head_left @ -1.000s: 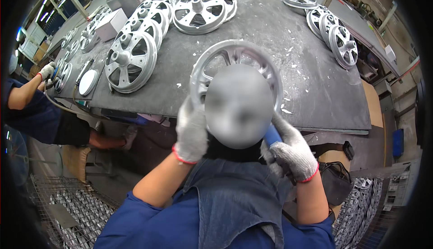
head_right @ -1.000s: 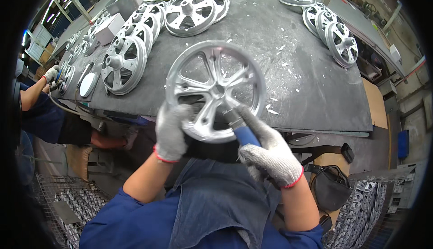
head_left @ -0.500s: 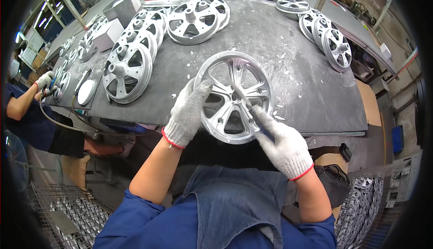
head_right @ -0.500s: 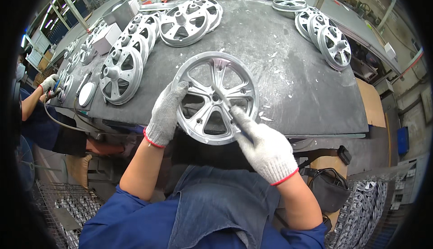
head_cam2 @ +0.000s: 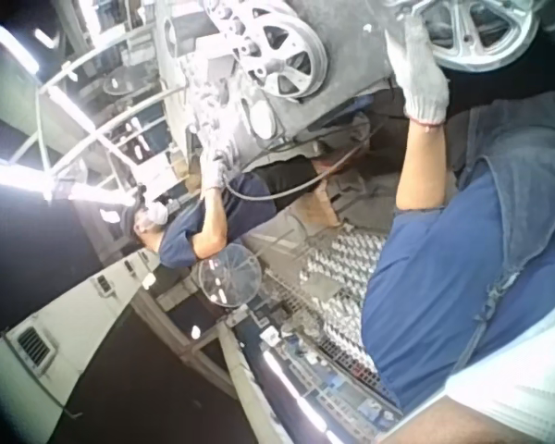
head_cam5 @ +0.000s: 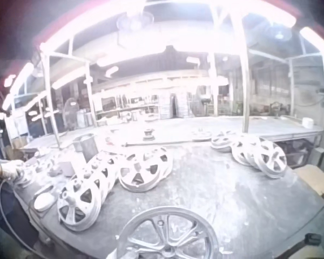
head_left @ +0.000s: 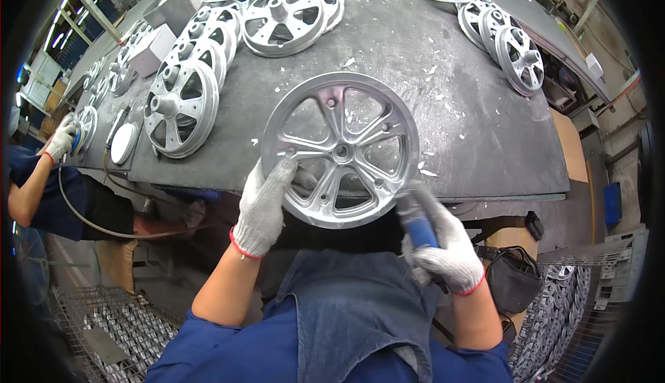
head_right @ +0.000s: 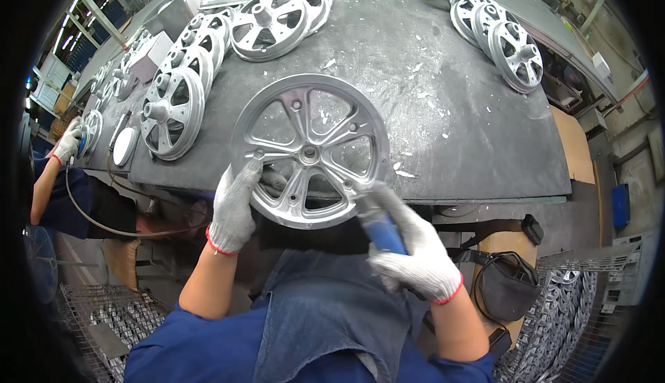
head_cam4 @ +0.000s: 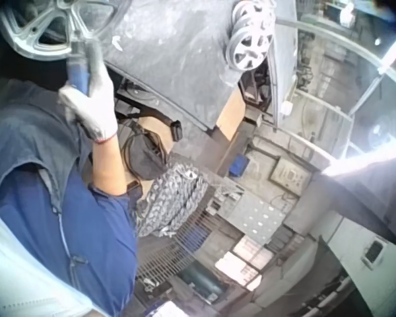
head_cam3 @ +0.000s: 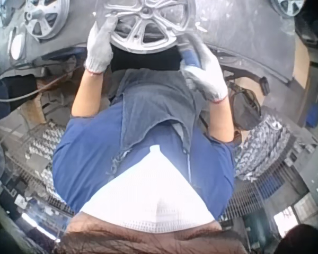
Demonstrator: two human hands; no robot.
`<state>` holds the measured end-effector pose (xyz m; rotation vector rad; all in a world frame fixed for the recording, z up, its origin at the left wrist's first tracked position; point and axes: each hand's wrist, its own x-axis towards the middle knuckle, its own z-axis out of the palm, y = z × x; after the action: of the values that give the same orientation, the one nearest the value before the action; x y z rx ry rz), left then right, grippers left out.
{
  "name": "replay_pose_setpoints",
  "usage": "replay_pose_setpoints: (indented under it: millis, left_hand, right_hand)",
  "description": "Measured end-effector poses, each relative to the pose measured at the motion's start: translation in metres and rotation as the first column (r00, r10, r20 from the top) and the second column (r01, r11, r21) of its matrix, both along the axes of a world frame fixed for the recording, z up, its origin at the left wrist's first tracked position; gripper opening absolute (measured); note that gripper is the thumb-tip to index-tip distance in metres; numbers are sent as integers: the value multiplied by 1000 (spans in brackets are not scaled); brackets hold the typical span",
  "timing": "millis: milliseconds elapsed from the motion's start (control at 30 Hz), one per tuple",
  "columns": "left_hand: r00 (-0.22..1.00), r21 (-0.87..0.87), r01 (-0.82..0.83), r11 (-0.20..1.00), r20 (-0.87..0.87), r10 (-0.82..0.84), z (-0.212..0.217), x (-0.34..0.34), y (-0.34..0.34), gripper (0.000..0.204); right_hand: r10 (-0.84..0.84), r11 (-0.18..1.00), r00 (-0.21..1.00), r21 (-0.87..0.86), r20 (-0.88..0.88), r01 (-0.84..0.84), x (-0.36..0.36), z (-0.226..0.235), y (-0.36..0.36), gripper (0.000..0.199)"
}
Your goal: The person scrapes the inner spokes and edges of a metal wheel using a scraping tool, then turns the wheel and scrapes along its outer rim.
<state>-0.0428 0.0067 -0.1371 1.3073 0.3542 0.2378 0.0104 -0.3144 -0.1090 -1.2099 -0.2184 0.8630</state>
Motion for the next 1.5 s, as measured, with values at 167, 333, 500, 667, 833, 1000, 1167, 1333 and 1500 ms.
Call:
replay_pose_setpoints:
  millis: [167, 333, 500, 667, 833, 1000, 1167, 1333, 1500]
  left_hand:
    - [999, -25, 12, 1000, -30, -12, 0, -11, 0, 34]
    - [998, -96, -26, 995, -55, 20, 1, -10, -2, 35]
    - [1000, -18, -21, 1000, -22, 21, -6, -12, -1, 35]
    - [998, -47, -59, 997, -22, 58, -5, -11, -6, 30]
    - [999, -1, -30, 1000, -23, 30, -4, -11, -2, 29]
    - [997, 91, -36, 995, -59, 41, 7, -6, -6, 35]
    - [995, -73, -80, 994, -63, 76, 27, 5, 3, 20]
    - [849, 667, -338, 664, 520, -90, 80, 18, -20, 28]
    - [687, 866, -462, -190, 215, -695, 55, 34, -38, 53]
  right_hand:
    - [-290, 942, 947, 136, -137, 308, -17, -50, -41, 92]
    - [-310, 908, 927, 223, -210, 354, -29, -73, -54, 70]
    - [-203, 870, 910, 360, -361, 336, -38, -99, -56, 62]
    - [-89, 807, 839, 455, -537, 377, -40, -108, -46, 55]
    - [-95, 822, 813, 416, -574, 390, -38, -105, -42, 55]
    - [-21, 791, 822, 494, -570, 362, -36, -109, -42, 53]
    - [-22, 770, 830, 520, -557, 370, -42, -108, -33, 57]
    - [-408, 902, 898, 82, -167, 425, -46, -68, -28, 99]
    - [-522, 822, 789, -56, 323, 566, -46, -52, -31, 126]
